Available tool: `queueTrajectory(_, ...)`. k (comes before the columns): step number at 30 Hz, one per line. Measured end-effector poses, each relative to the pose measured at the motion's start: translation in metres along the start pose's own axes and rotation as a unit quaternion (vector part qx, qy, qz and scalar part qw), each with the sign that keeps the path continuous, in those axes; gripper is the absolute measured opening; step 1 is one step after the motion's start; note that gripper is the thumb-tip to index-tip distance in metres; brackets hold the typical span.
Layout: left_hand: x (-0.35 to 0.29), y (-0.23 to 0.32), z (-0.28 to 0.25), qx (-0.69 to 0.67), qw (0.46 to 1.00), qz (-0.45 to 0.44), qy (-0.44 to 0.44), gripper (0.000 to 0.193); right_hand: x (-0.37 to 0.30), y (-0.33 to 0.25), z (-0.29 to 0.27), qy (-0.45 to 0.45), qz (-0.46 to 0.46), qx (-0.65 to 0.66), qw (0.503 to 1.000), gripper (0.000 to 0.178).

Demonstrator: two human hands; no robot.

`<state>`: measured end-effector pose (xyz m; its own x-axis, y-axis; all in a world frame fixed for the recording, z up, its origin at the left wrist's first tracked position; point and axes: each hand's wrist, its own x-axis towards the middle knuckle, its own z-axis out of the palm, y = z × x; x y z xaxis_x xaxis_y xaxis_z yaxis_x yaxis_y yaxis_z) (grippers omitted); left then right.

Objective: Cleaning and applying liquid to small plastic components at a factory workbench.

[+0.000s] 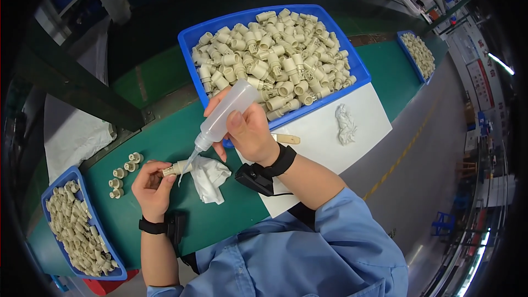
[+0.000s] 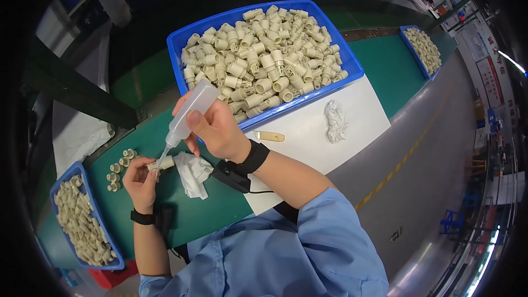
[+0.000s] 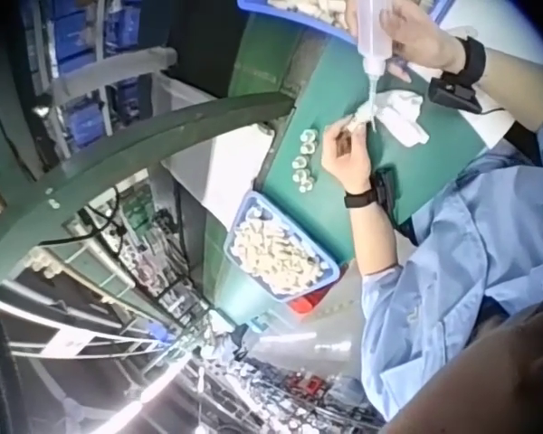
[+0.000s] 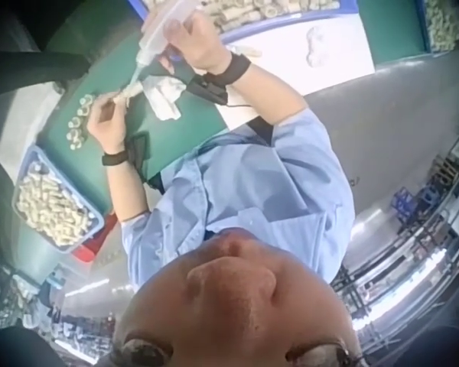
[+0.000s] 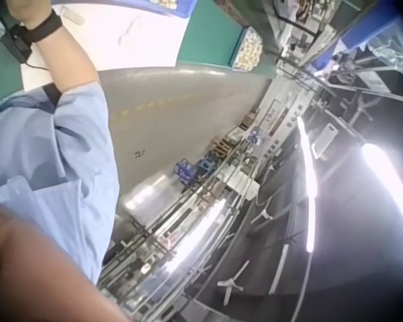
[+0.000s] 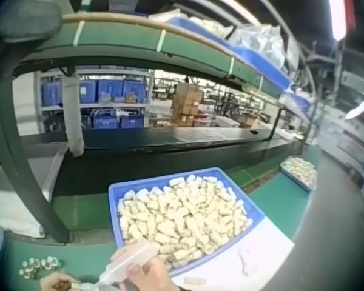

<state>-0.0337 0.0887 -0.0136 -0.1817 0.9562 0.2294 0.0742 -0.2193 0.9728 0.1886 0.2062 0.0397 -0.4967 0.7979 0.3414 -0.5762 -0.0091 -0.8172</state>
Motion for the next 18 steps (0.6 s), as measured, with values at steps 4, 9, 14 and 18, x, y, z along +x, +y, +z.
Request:
queueTrajectory(4,-0.003,-0.002,-0.001,-0.015,1.000,0.002,-0.010,0.020,-0.001,-0.006,0.002,-0.002,0.006,-0.040,0.999,0.059)
queueTrajectory(9,-0.006,-0.003,-0.002,0.005,1.000,0.001,-0.010,0.021,-0.008,-0.021,0.014,-0.002,-0.079,-0.093,0.993,0.057)
queueTrajectory(14,-0.001,0.023,0.009,0.051,0.998,-0.009,0.039,0.024,-0.011,-0.101,0.018,-0.189,-0.346,-0.329,0.858,0.062)
queueTrajectory(18,0.005,0.064,0.009,0.191,0.969,0.141,-0.063,0.024,-0.023,-0.133,0.030,-0.139,-0.324,-0.325,0.877,0.059)
